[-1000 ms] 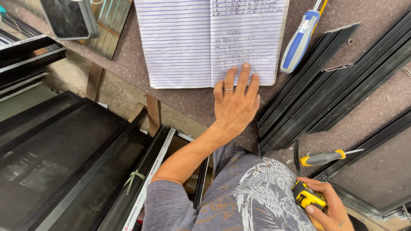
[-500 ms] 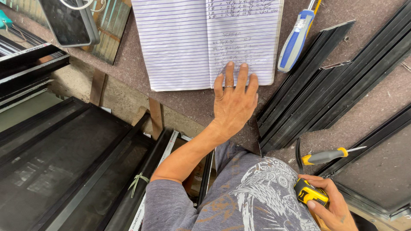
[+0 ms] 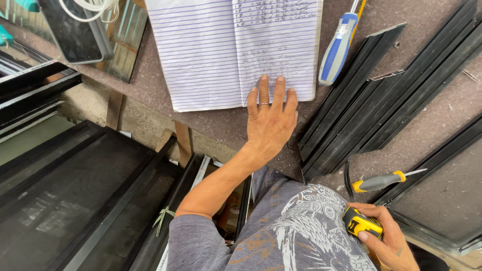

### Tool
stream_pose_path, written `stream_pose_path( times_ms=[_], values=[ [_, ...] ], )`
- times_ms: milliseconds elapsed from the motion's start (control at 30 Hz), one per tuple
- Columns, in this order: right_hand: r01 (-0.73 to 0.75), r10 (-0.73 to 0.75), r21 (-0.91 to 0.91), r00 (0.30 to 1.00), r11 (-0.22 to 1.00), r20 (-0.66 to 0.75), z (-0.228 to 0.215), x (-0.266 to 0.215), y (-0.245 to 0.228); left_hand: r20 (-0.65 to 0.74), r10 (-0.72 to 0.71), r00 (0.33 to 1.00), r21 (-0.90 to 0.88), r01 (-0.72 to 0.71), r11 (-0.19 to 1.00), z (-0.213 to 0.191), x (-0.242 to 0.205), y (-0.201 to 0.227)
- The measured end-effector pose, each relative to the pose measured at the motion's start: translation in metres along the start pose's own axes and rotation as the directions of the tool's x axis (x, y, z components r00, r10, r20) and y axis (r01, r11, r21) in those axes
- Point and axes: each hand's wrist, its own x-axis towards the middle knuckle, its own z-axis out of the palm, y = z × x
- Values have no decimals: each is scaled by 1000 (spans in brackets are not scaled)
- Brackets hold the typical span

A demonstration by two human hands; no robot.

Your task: The person measures several black window frame profiles using a tape measure and a set square, referencing a notebook with handwritten dimensions. They handle the profiles, align them, and record or verify measurements before placing them back on the workbench.

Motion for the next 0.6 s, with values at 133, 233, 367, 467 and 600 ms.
stream_pose_path(
  times_ms=[133, 233, 367, 467, 600],
  values=[
    [28, -28, -6, 1000, 1000, 5, 4, 0, -4, 8, 12, 1000, 14, -12, 1000, 1, -1, -1],
    [27, -20, 149, 999, 989, -47, 8, 1, -4, 1, 31, 1000, 28, -31, 999, 4, -1, 0],
    [181, -153, 176, 975, 967, -160, 22, 7, -5, 1, 60, 998, 26, -60, 998, 7, -4, 0],
    [317, -254, 275, 936, 908, -243, 39, 25, -7, 8, 73, 997, 0, -73, 997, 12, -5, -3],
    [405, -333, 356, 910, 842, -247, 49, 55, -6, -7, 65, 998, -48, -66, 997, 20, -12, 3]
  ],
)
